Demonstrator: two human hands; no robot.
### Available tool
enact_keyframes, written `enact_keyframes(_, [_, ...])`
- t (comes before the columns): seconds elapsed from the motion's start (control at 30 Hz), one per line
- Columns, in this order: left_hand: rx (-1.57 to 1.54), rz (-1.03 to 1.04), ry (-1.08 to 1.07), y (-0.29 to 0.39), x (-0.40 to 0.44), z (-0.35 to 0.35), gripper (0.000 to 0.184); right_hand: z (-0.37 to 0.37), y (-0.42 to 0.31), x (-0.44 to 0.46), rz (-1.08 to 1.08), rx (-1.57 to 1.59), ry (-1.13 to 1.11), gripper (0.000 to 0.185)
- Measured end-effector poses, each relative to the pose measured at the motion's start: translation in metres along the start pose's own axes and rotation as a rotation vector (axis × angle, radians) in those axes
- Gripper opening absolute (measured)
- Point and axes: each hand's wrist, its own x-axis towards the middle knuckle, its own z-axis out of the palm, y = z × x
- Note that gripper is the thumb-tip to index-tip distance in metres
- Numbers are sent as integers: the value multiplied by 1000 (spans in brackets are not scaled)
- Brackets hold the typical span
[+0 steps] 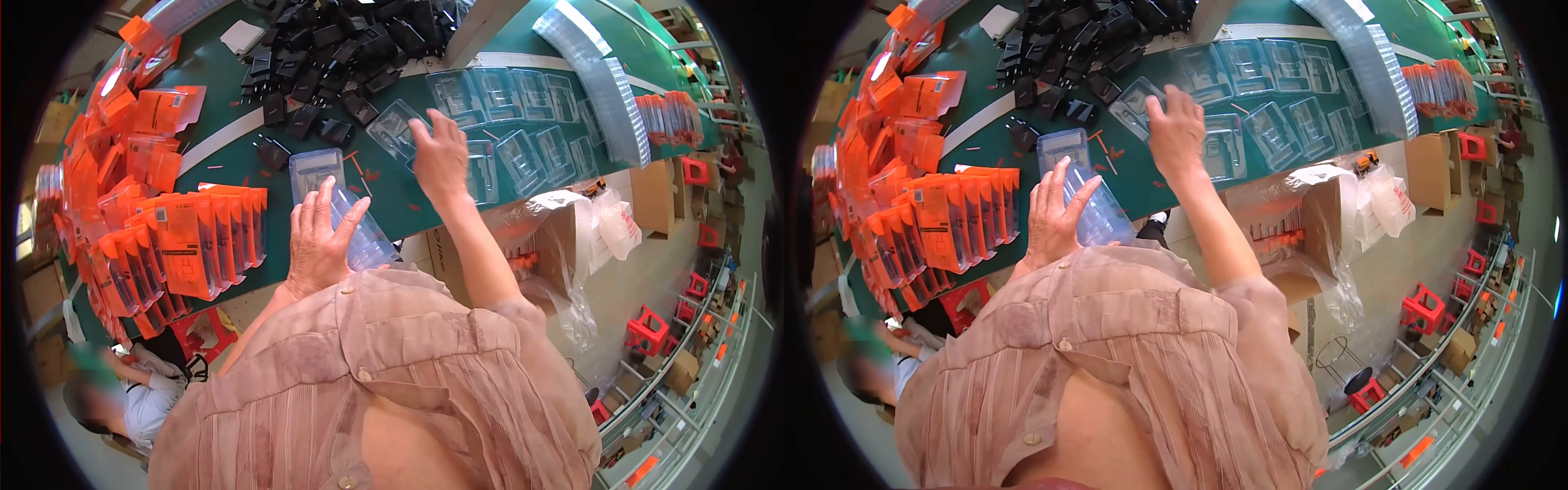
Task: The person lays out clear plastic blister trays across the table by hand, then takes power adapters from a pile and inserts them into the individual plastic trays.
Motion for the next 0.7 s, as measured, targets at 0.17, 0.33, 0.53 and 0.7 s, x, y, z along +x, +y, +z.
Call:
enact_keyframes(0.17, [-23,-6,-51,3,3,0,91,-64,82,-42,-185,-145,-482,30])
enact_keyframes(0.33, [-32,72,-58,10,12,6,90,-79,112,-86,-411,-298,-547,18])
enact_keyframes(0.53, [-53,89,-111,16,19,8,92,-73,86,-112,-454,-139,-636,8])
enact_keyframes(0.7, [-53,126,-128,22,26,12,93,-62,45,-129,-74,9,-560,9])
